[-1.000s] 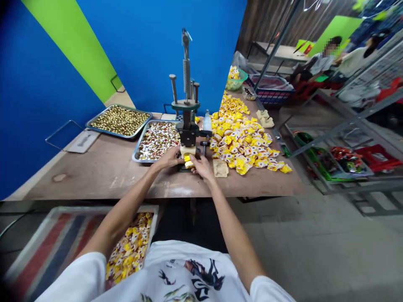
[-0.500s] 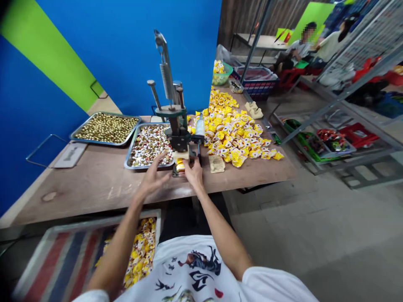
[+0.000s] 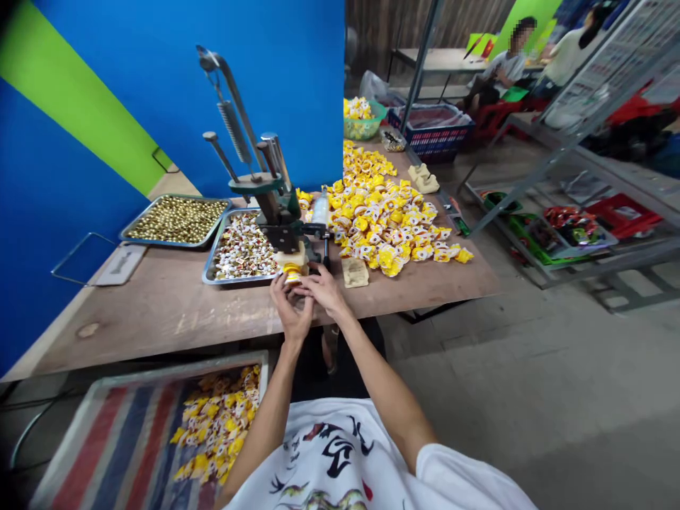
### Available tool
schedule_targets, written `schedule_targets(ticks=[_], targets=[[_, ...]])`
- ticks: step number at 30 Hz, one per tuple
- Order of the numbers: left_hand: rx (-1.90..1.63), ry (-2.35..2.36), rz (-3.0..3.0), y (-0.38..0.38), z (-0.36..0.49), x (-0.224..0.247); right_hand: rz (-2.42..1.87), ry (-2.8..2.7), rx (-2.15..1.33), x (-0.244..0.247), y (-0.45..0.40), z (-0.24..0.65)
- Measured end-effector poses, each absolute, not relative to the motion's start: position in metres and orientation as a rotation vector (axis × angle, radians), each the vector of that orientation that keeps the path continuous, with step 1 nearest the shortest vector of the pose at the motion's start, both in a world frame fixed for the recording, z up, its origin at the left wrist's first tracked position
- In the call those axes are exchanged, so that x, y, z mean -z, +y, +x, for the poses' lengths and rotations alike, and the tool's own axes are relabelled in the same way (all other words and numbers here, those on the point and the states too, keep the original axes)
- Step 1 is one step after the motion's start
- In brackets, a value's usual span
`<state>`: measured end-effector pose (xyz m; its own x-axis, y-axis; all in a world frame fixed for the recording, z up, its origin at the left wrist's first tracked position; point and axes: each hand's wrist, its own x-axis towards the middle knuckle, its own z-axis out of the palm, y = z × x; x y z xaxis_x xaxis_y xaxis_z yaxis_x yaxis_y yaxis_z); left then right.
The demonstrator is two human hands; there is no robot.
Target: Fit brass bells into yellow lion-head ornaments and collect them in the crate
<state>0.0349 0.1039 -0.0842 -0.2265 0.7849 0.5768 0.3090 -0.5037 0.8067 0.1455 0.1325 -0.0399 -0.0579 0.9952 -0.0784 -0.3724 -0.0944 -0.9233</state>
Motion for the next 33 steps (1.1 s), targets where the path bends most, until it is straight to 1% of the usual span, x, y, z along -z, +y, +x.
schedule_targets(ticks=[2,4,6,9,11,17,21,24,28,31,33], targets=[[-1.794,1.292,1.636,0.106,0.038,0.083,-1.034,-1.026,-1.396,0.038,0.129,0.152],[-1.799,1.287,1.596,0.111,0.044,0.082,-1.157,-1.159,-1.231,0.036,0.127,0.161],[-1.853,1.357,1.517,0.119,0.054,0.080,-1.351,-1.303,-0.934,0.033,0.127,0.171],[-2.026,1.551,1.376,0.129,0.068,0.075,-1.756,-1.618,-0.416,0.028,0.134,0.179],[-2.094,1.613,1.335,0.133,0.071,0.073,-1.925,-1.816,-0.267,0.026,0.144,0.178],[-2.068,1.610,1.437,0.130,0.054,0.073,-1.979,-2.007,-0.225,0.012,0.175,0.171],[-2.003,1.644,1.507,0.132,0.045,0.077,-1.947,-2.043,-0.126,0.002,0.160,0.196],[-2.032,1.631,1.544,0.136,0.044,0.080,-1.839,-2.104,-0.018,0.017,0.122,0.230],[-2.060,1.603,1.549,0.139,0.045,0.084,-1.741,-2.150,0.012,0.053,0.074,0.266],[-2.028,1.578,1.519,0.140,0.044,0.083,-1.651,-2.139,-0.036,0.070,0.055,0.262],[-2.006,1.561,1.514,0.140,0.043,0.081,-1.616,-2.054,-0.080,0.075,0.048,0.239]])
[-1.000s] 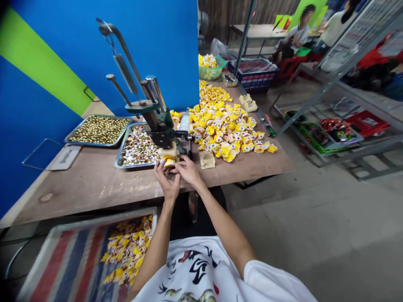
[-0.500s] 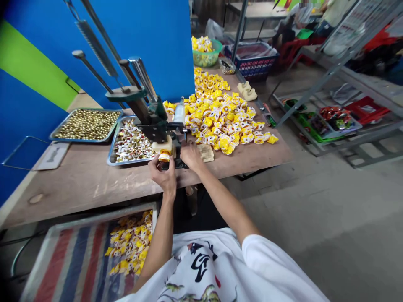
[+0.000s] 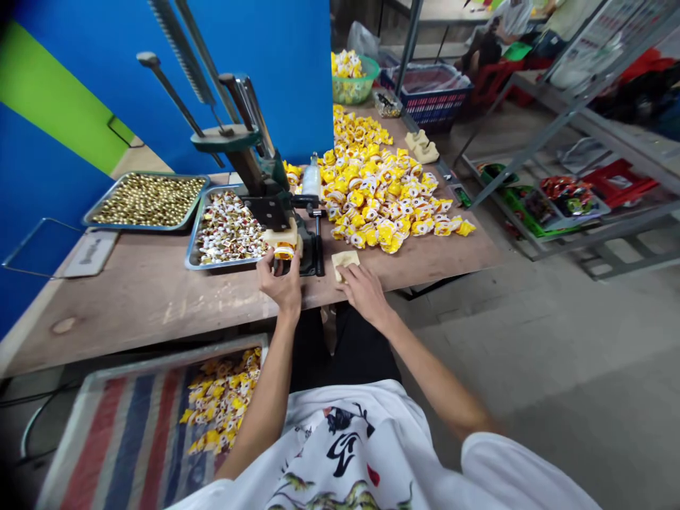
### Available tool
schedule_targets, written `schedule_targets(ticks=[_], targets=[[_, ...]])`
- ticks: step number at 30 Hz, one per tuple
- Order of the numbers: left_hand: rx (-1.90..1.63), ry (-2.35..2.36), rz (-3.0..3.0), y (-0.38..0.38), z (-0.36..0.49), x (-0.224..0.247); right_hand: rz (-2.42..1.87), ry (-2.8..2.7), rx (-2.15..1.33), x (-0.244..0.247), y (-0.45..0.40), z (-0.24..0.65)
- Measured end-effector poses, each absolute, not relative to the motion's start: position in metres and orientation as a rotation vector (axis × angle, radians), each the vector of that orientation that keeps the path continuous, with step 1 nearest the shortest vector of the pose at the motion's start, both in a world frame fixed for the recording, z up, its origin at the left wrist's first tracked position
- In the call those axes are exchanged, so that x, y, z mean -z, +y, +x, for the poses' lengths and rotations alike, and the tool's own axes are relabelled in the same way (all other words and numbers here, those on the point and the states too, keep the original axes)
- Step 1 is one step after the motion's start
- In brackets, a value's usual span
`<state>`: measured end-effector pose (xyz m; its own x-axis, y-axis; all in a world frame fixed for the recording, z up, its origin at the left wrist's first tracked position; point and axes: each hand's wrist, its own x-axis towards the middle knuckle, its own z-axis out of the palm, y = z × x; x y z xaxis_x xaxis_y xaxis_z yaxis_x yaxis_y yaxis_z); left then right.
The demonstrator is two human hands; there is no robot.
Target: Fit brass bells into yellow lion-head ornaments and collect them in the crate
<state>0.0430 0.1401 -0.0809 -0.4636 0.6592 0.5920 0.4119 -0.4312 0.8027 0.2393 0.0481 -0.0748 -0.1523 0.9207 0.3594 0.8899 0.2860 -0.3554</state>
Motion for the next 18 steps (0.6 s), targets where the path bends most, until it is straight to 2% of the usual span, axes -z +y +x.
schedule_targets(ticks=[6,9,14,18], targets=[[-1.991,1.463,1.566,0.143,0.034,0.075,-1.546,-1.600,-0.388,0.069,0.032,0.148],[-1.932,1.487,1.612,0.144,0.029,0.075,-1.378,-1.619,-0.428,0.062,0.030,0.163],[-1.928,1.521,1.587,0.144,0.031,0.074,-1.361,-1.793,-0.452,0.075,0.035,0.218],[-1.937,1.475,1.548,0.153,0.030,0.071,-1.256,-1.801,-0.544,0.092,0.043,0.197]])
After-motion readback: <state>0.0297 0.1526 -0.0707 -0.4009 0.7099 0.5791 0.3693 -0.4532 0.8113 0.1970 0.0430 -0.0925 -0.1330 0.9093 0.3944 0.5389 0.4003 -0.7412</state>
